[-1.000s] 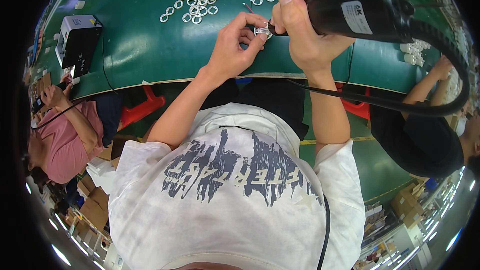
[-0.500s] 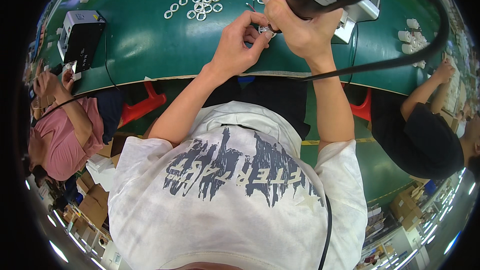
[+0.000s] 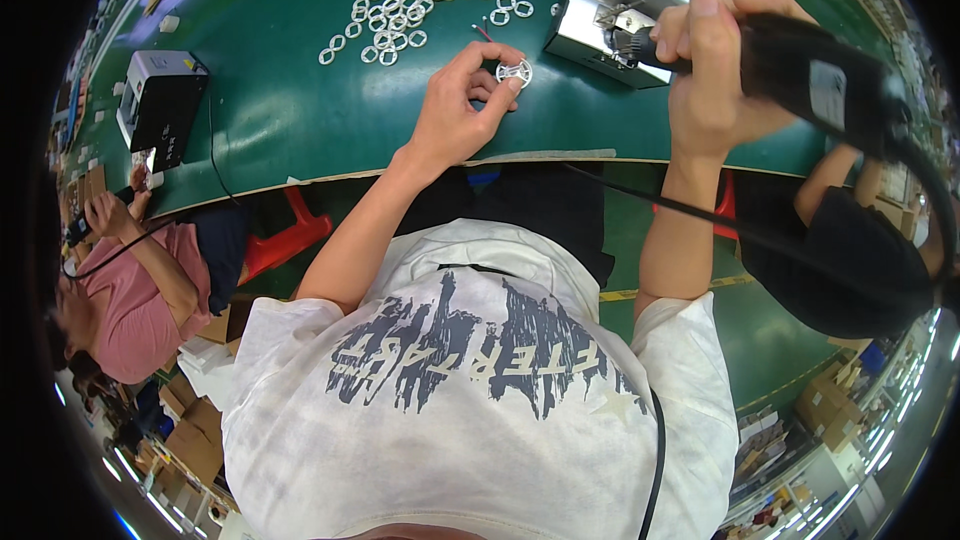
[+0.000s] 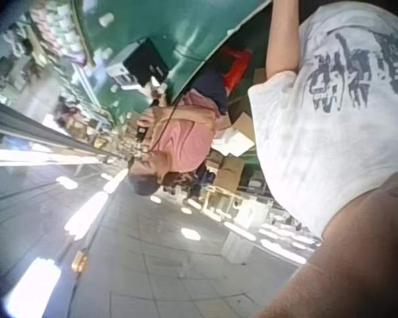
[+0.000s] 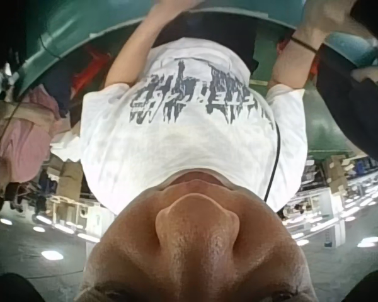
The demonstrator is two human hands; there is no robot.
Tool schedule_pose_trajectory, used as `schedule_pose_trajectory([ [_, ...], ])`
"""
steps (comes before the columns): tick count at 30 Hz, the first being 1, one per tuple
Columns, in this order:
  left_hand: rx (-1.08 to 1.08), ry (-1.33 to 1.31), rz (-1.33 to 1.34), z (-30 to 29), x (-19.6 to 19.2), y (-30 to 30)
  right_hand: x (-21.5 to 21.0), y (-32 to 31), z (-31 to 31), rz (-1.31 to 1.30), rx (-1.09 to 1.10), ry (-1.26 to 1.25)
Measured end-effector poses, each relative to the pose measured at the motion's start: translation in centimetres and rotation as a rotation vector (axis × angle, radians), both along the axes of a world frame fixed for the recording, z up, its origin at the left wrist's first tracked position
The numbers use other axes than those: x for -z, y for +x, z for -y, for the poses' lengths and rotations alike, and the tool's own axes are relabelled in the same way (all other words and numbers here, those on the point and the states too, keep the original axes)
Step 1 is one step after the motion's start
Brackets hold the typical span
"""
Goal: The person assembles small circular components by placing plastic rings onto circular bases, then securing them with screws using an electric screwdriver.
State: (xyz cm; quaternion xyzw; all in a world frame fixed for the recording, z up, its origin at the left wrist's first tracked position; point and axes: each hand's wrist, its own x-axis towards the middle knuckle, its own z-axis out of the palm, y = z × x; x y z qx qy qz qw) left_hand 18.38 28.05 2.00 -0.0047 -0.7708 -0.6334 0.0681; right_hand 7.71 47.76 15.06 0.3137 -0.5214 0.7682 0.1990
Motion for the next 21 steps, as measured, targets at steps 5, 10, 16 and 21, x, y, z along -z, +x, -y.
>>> schedule_pose_trajectory([
  [5,-0.080,0.020,-0.006,1.1,0.3,0.7,1.7,-1.3,1.8,0.046,-0.117,0.001],
  [10,-0.136,-0.115,-0.227,-0.4,1.2,-0.2,4.4,1.1,-1.7,0.353,-0.209,0.178],
  [16,-0.073,-0.025,-0.215,-0.5,0.6,0.7,3.8,3.2,1.3,0.207,-0.277,0.254],
  [21,-0.089,0.012,-0.174,0.2,0.5,1.4,4.2,3.0,3.6,0.246,-0.269,0.247],
])
